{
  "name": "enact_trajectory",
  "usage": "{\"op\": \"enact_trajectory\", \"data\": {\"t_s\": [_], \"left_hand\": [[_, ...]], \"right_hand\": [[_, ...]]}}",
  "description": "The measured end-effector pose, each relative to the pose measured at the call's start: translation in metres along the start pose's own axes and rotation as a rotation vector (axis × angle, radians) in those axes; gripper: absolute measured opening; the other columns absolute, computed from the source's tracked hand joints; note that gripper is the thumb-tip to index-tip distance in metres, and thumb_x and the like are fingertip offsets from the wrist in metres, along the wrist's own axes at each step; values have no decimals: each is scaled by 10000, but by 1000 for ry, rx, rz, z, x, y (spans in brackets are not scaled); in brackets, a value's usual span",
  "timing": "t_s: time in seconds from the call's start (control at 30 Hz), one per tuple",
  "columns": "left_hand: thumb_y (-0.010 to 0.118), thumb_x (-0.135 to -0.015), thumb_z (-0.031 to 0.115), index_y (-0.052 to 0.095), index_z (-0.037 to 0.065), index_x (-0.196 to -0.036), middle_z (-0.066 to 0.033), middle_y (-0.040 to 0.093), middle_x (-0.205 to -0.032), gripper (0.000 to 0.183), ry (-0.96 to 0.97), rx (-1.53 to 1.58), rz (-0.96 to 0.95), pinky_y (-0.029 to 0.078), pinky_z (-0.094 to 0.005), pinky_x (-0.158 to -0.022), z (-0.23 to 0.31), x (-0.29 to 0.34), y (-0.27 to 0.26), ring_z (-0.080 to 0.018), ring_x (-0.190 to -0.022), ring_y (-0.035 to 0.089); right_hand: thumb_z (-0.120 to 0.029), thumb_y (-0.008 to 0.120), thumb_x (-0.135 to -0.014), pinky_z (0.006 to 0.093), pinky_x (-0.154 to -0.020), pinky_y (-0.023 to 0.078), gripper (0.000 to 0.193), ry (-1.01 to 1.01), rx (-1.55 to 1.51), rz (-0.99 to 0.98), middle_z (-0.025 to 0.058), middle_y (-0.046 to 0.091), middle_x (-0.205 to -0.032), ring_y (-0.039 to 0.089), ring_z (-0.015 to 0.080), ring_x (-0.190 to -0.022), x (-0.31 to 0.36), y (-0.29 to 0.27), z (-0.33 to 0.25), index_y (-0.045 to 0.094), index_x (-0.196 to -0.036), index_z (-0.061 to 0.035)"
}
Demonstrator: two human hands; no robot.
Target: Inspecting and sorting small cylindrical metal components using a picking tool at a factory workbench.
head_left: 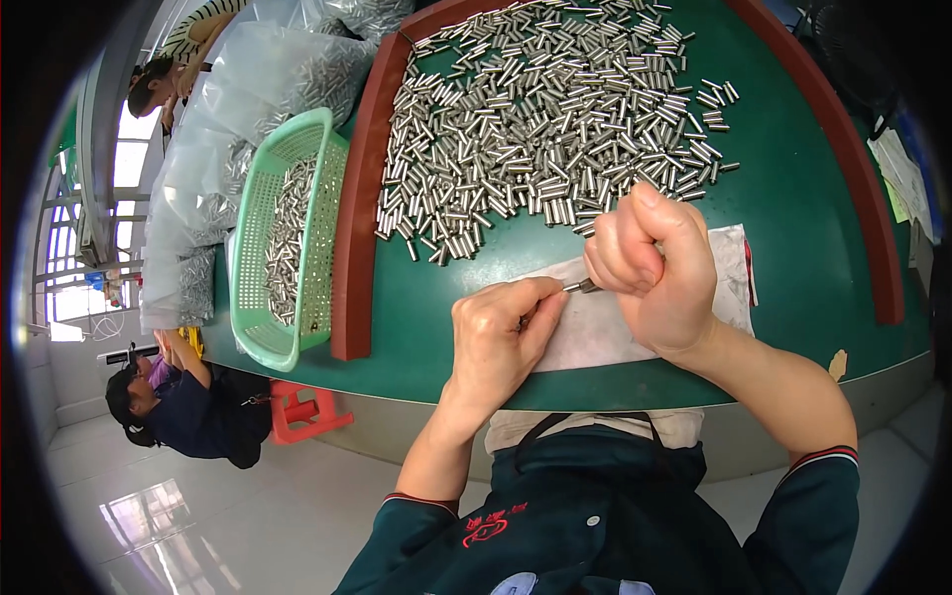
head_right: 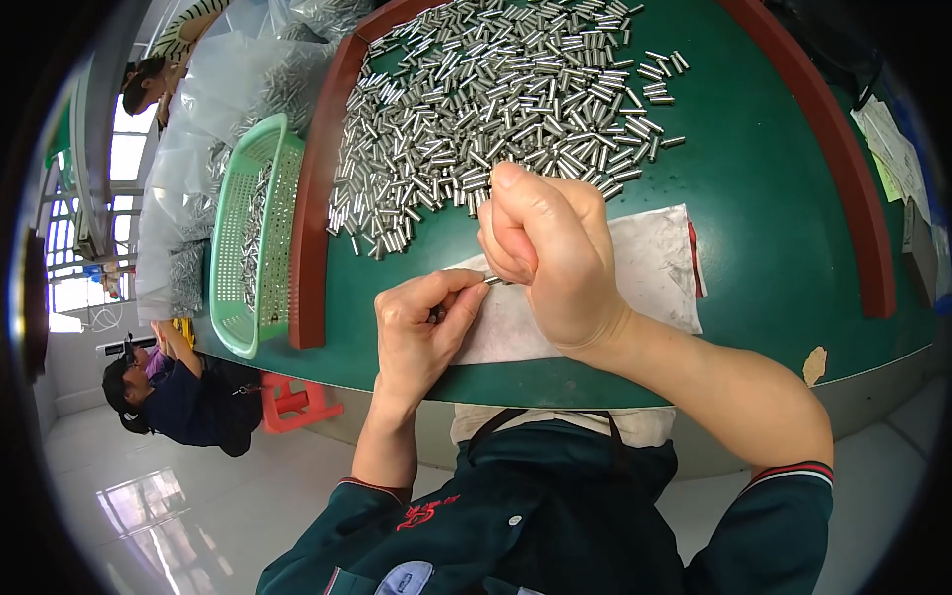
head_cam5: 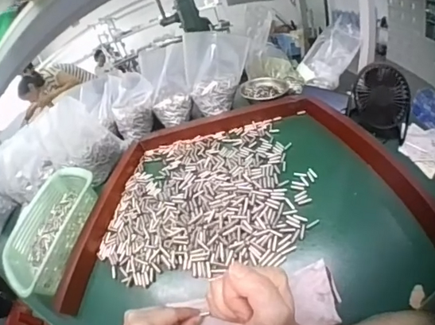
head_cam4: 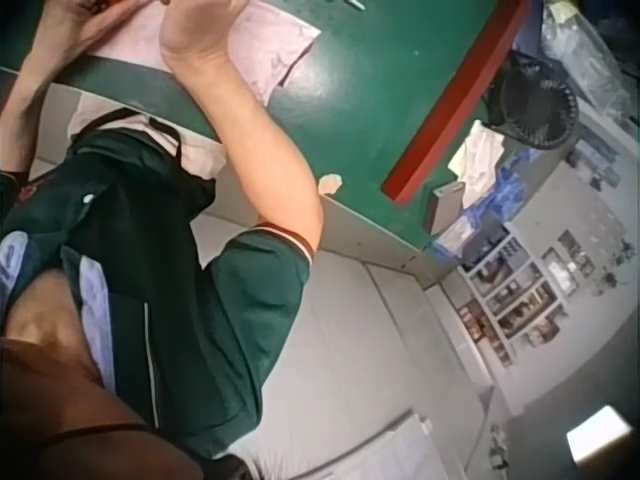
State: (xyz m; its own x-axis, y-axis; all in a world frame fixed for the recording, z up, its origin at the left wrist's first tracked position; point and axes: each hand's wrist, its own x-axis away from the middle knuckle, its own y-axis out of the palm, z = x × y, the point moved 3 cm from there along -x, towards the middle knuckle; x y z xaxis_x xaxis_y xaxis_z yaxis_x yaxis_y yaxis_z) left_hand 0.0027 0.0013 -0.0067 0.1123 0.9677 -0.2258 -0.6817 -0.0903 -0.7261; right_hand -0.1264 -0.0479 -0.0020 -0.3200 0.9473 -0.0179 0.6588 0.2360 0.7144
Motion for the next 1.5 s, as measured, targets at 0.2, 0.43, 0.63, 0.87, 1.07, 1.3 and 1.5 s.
{"op": "enact_trajectory", "data": {"t_s": [0.2,0.43,0.63,0.87,1.07,1.3,1.5], "left_hand": [[630,-667,22,590,12,-697,-114,545,-549,51,8,24,11,411,-306,-450,-1,1,1,-242,-471,531],[632,-658,13,586,6,-696,-128,531,-541,61,37,14,-7,403,-322,-440,0,-2,0,-265,-468,522],[596,-748,22,570,3,-761,31,502,-589,35,-161,396,113,346,-179,-469,-8,3,-8,-18,-532,432],[512,-810,78,469,55,-853,-48,462,-726,65,-508,1648,-157,234,-143,-405,-31,4,-9,-21,-478,282],[454,-843,69,496,20,-1024,-76,503,-730,193,-540,1623,-103,224,-145,-391,-32,3,-12,-18,-438,278],[441,-860,102,504,1,-1035,-117,561,-760,212,-559,1606,-118,237,-157,-400,-32,2,-13,-21,-428,300],[433,-870,136,503,-4,-1043,-94,547,-735,233,-550,1587,-119,233,-160,-403,-32,3,-14,-26,-437,296]], "right_hand": [[-207,314,-868,242,-388,166,433,-51,107,-32,-14,251,-399,161,75,-378,3,4,1,249,-451,-108],[-153,398,-846,228,-405,185,387,-79,121,-55,-33,272,-460,217,44,-443,4,6,5,280,-488,-66],[-211,323,-875,237,-382,162,419,-38,83,-8,-7,257,-407,166,73,-380,0,2,0,268,-475,-100],[-198,356,-874,231,-380,172,418,9,-21,-35,-15,273,-420,202,61,-378,1,0,2,275,-479,-87],[-210,346,-875,232,-374,164,426,-8,18,-31,-11,272,-405,192,63,-377,-2,1,2,264,-473,-94],[-229,350,-882,236,-369,154,436,1,-11,-35,-7,280,-412,188,66,-376,-4,1,1,271,-474,-98],[-238,353,-883,233,-368,150,442,0,-4,-37,-6,279,-410,187,65,-377,-3,2,1,269,-473,-97]]}}
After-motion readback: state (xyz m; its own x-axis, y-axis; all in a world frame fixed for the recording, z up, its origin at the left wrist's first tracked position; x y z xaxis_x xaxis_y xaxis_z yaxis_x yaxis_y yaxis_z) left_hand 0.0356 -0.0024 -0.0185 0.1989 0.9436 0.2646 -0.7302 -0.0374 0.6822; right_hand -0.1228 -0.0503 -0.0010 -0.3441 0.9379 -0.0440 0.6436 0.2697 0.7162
